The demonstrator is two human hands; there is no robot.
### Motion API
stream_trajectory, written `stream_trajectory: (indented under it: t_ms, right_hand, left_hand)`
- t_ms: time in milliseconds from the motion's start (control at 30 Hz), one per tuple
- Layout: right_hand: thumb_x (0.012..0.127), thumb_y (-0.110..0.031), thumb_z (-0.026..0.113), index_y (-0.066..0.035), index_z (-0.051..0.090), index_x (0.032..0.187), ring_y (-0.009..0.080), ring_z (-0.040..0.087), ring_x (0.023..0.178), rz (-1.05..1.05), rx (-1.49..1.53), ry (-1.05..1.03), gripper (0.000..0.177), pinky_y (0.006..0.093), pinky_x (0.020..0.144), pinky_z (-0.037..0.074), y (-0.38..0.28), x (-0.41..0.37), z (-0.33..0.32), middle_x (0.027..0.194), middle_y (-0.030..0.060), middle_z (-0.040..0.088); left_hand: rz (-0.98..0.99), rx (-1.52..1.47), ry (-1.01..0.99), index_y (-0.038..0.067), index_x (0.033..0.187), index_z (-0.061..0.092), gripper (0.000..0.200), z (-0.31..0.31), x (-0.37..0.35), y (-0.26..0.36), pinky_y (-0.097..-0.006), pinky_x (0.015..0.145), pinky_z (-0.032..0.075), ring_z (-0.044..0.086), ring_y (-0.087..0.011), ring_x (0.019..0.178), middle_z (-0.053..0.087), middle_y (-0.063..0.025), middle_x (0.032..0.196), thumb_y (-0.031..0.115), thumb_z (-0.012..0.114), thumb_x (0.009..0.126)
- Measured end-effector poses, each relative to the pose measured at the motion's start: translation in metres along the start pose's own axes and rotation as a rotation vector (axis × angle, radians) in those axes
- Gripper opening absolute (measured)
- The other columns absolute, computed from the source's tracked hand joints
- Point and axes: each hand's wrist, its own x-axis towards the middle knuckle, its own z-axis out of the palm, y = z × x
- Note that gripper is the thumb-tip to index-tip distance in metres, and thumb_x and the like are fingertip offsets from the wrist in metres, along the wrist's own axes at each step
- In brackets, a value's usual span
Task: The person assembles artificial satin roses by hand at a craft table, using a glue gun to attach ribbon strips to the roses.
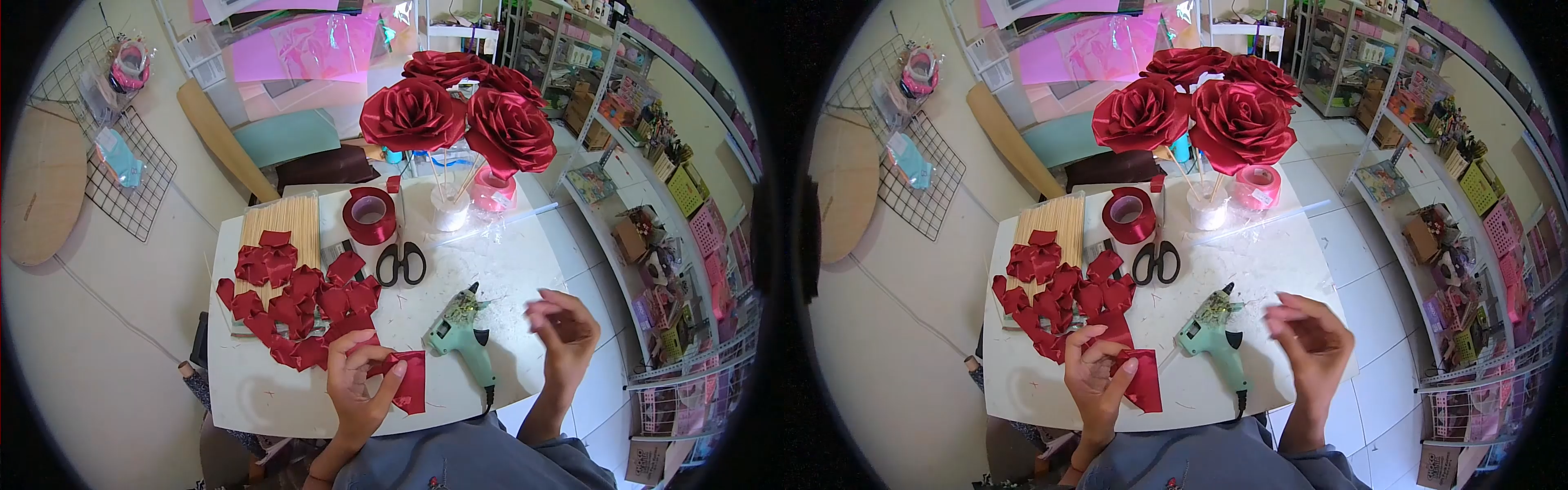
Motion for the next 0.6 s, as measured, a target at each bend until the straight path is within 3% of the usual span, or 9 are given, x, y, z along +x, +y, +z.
stream_trajectory:
  t_ms: [33,133,267,333,600]
  right_hand:
    - [0.069,0.008,0.060,0.006,0.059,0.085,0.0170,0.060,0.070,0.035,0.070,-0.179,0.016,0.0241,0.063,0.048,0.007,-0.002,-0.008,0.071,0.0134,0.061]
    - [0.073,0.000,0.061,0.006,0.058,0.088,0.0171,0.060,0.073,0.279,0.248,-0.580,0.016,0.0260,0.066,0.048,0.018,-0.012,-0.008,0.074,0.0128,0.061]
    - [0.075,-0.006,0.061,0.004,0.060,0.085,0.0145,0.059,0.076,0.173,0.133,-0.622,0.015,0.0236,0.065,0.048,0.017,-0.022,0.023,0.079,0.0096,0.061]
    - [0.074,-0.007,0.062,0.002,0.061,0.084,0.0125,0.058,0.070,0.174,-0.020,-0.818,0.013,0.0240,0.063,0.047,0.017,-0.022,0.024,0.075,0.0088,0.061]
    - [0.073,-0.006,0.062,0.001,0.061,0.079,0.0137,0.058,0.061,-0.006,-0.158,-0.754,0.010,0.0235,0.058,0.045,0.018,-0.028,0.029,0.068,0.0100,0.060]
  left_hand:
    - [-0.001,0.000,-0.003,-0.002,0.109,0.033,0.047,0.001,0.000,0.000,-0.0229,0.077,0.039,0.051,-0.0117,0.078,0.055,-0.0092,0.079,-0.008,0.058,0.070]
    - [0.001,0.018,-0.041,-0.001,0.109,0.033,0.047,0.002,-0.002,0.000,-0.0224,0.074,0.039,0.050,-0.0112,0.078,0.053,-0.0080,0.079,-0.010,0.056,0.069]
    - [0.122,0.141,-0.162,-0.001,0.111,0.030,0.051,0.000,-0.002,-0.004,-0.0238,0.076,0.040,0.051,-0.0124,0.079,0.053,-0.0090,0.079,-0.010,0.057,0.069]
    - [0.142,0.158,-0.187,-0.001,0.111,0.029,0.052,0.001,-0.002,-0.004,-0.0240,0.076,0.040,0.051,-0.0130,0.079,0.053,-0.0094,0.079,-0.010,0.057,0.069]
    - [0.232,0.280,-0.153,-0.001,0.114,0.025,0.056,0.005,-0.005,-0.002,-0.0248,0.075,0.040,0.051,-0.0144,0.076,0.052,-0.0095,0.078,-0.011,0.057,0.068]
